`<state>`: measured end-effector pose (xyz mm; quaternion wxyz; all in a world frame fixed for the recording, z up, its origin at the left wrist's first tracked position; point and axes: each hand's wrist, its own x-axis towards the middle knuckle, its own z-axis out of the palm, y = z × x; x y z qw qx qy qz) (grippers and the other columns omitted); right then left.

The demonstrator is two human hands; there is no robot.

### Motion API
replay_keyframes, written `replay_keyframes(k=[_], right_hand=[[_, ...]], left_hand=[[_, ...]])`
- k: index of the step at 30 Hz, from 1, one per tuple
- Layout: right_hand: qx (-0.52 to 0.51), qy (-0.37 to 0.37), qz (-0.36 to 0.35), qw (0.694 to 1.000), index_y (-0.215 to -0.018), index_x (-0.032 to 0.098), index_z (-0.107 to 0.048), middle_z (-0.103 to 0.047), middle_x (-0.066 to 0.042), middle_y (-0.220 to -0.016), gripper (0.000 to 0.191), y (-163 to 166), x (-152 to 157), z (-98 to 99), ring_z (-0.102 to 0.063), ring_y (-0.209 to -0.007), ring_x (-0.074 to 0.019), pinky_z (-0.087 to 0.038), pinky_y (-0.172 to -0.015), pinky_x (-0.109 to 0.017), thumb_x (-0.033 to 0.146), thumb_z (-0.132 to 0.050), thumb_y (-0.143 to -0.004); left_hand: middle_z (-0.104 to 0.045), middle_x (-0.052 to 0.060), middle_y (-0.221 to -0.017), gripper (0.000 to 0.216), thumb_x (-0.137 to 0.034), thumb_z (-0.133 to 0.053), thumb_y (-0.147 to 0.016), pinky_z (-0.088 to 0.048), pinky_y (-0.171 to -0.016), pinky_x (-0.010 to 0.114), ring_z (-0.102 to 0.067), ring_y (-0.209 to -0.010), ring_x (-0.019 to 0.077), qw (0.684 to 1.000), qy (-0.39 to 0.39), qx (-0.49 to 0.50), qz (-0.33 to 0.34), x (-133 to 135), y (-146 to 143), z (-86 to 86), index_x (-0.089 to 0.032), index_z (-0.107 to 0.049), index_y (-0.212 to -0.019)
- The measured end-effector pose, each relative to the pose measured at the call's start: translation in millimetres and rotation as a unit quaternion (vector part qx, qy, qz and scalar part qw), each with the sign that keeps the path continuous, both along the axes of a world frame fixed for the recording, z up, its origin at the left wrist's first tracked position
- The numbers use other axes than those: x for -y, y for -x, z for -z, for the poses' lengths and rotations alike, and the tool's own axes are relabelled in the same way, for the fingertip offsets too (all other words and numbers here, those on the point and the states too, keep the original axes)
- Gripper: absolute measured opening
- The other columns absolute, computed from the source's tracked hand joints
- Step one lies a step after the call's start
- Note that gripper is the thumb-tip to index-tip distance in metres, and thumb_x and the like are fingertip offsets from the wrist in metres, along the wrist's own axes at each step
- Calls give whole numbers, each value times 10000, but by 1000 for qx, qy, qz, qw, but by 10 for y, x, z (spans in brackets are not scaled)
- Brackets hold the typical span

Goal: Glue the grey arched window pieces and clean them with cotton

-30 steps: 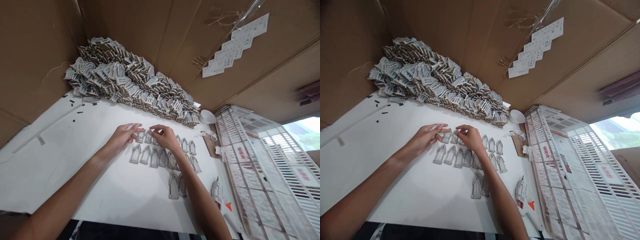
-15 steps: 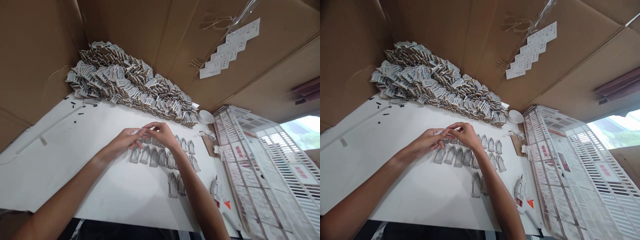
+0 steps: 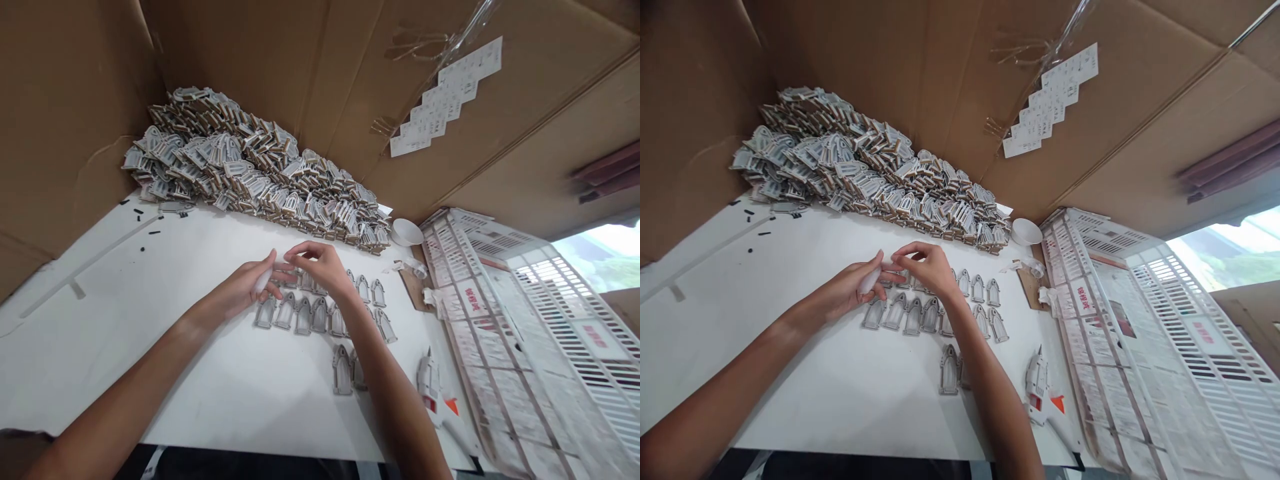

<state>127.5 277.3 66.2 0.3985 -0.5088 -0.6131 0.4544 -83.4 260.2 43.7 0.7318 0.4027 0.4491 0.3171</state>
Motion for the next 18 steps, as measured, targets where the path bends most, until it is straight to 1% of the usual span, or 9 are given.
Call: replay_keyframes(k=[2,4,6,8,11,14,18], right_hand=[[-7,8,33,999,-876,201,-808,-835,-47,-919,225,-129,4,-63,-720,-806,-184,-545,-725,-297,422,-842,-852],[19,-1,44,999,-880,194,-804,-834,-53,-903,248,-282,10,-115,-704,-763,-177,-526,-682,-290,436,-850,-847],[68,-17,29,997,-897,195,-826,-844,-55,-914,230,-424,16,-141,-695,-739,-174,-518,-666,-290,420,-840,-855],[118,-20,3,993,-912,200,-854,-858,-54,-917,180,-530,12,-135,-702,-730,-178,-521,-671,-296,372,-828,-862],[175,-4,-39,984,-917,216,-886,-866,-40,-878,95,-610,-20,-85,-741,-757,-190,-541,-725,-306,244,-808,-869],[215,8,-53,975,-917,236,-893,-871,-23,-878,133,-623,-61,-29,-775,-807,-200,-541,-768,-317,153,-799,-874],[239,13,-56,969,-932,230,-894,-877,-25,-914,170,-600,-64,-1,-800,-883,-211,-532,-820,-334,97,-794,-896]], left_hand=[[-841,217,-1140,500,-583,-641,-1061,-452,-500,264,-710,-625,171,999,35,5,-22,-22,-2,-13,-131,-841,-1137],[-842,197,-1132,377,-436,-629,-1055,-548,-568,276,-725,-657,175,998,52,10,-42,-43,3,-19,-127,-837,-1115],[-841,182,-1164,281,-298,-635,-1013,-620,-667,290,-766,-747,191,997,53,12,-55,-57,9,-23,-130,-830,-1125],[-837,182,-1205,266,-225,-649,-978,-654,-741,303,-804,-841,214,996,55,13,-63,-61,12,-31,-129,-823,-1155],[-831,200,-1248,278,-197,-656,-988,-681,-861,340,-834,-927,244,996,55,13,-68,-58,12,-57,-114,-803,-1208],[-820,223,-1282,266,-188,-628,-1031,-678,-971,379,-844,-982,264,996,48,13,-68,-51,13,-90,-90,-784,-1222],[-794,235,-1355,267,-210,-594,-1091,-669,-1004,364,-843,-1049,271,997,41,11,-67,-34,4,-107,-76,-766,-1245]])
